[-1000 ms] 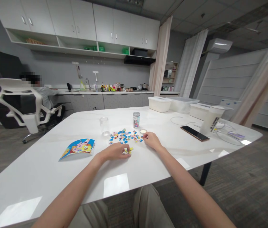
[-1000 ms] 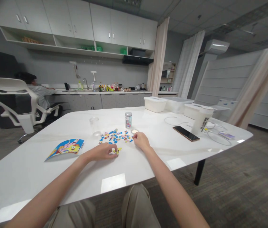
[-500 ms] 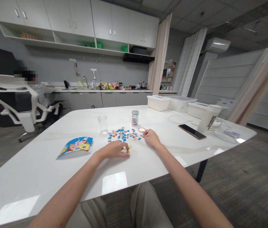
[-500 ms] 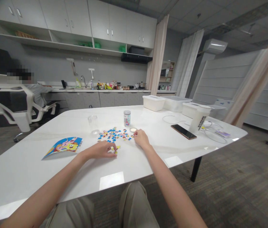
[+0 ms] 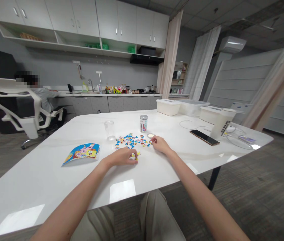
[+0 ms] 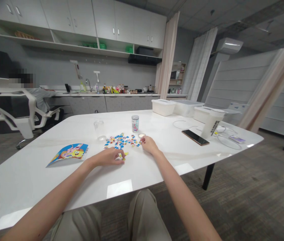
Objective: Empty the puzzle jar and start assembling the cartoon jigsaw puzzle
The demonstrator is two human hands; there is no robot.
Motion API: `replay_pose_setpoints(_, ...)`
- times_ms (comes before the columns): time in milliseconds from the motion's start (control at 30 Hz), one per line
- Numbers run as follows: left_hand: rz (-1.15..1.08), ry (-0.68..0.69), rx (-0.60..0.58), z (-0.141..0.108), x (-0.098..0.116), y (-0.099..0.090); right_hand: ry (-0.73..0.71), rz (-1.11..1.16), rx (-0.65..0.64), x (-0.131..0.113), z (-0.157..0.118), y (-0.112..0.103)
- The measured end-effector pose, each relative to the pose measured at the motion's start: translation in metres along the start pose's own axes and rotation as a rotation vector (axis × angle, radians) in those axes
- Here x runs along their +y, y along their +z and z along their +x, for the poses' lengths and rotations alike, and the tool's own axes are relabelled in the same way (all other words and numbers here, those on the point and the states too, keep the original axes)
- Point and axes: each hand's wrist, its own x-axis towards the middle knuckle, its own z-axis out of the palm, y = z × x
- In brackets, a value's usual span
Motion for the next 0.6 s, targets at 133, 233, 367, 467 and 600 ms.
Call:
replay_pose_setpoints(133,-0.002,-0.017,-0.007,-0.0012,0.004,-0.0028,-0.058,0.017,-0.009,0.0003,0.0004,0.0026)
replay_pose_setpoints(233,-0.009,-0.022,-0.008,-0.0016,0.0053,-0.004,-0.089,0.079,-0.021,0.0016,0.0006,0.0037)
replay_pose_setpoints(367,-0.017,-0.015,-0.008,-0.0014,0.0045,-0.0033,-0.117,0.149,-0.036,0.0033,-0.0003,0.0026)
replay_pose_setpoints(467,-0.022,-0.012,-0.008,-0.0013,0.0044,-0.0031,-0.128,0.113,-0.044,0.0027,-0.0014,0.0003)
replay_pose_setpoints(600,-0.006,-0.022,-0.009,-0.0016,0.0053,-0.0034,-0.145,0.043,-0.057,0.0004,-0.002,-0.0021)
